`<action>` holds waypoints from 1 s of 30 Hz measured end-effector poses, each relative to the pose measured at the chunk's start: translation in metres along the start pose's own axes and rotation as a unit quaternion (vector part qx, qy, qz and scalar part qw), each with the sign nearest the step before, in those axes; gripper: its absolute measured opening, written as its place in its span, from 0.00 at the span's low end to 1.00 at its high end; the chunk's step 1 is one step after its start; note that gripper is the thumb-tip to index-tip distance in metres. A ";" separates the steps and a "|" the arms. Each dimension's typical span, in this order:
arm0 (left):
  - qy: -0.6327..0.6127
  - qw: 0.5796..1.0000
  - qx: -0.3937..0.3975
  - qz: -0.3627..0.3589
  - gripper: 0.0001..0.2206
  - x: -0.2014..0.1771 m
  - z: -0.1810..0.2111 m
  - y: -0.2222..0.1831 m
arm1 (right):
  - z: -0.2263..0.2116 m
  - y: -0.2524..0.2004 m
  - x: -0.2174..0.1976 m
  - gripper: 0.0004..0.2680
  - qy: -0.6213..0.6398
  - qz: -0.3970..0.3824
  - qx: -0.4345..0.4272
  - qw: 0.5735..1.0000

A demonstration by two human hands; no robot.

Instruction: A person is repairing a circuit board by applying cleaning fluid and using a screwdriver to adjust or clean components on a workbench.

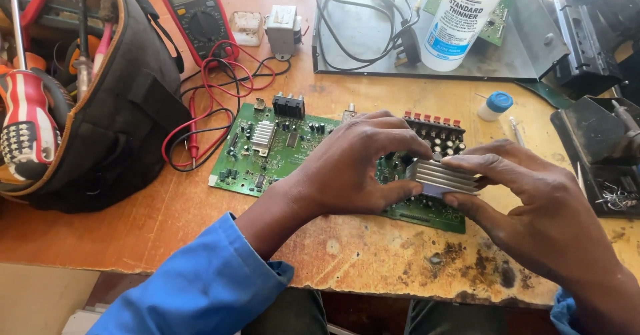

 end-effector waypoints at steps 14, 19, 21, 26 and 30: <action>0.013 1.000 0.003 -0.010 0.12 0.007 -0.002 0.002 | 0.003 -0.005 0.004 0.14 0.041 0.050 0.009 0.998; 0.010 1.000 0.011 -0.013 0.12 0.008 -0.002 0.001 | 0.004 -0.006 0.003 0.14 0.058 0.056 0.011 0.997; 0.024 1.000 -0.004 -0.017 0.12 0.010 -0.005 0.002 | 0.005 -0.005 0.004 0.14 0.055 0.053 0.017 0.997; 0.023 1.000 0.005 -0.011 0.10 0.010 -0.001 0.002 | 0.006 -0.005 0.004 0.13 0.034 0.054 0.022 0.998; 0.016 1.000 -0.007 -0.012 0.08 0.009 0.001 0.003 | 0.004 -0.005 0.002 0.11 0.029 0.066 0.008 0.997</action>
Point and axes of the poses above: each hand's wrist, its own y-axis towards the middle knuckle, its own x-axis out of the palm, z = x × y, the point moved 9 cm from there along y, towards the middle knuckle, and after that the axes turned 11 degrees about -z, right-handed, at the moved point
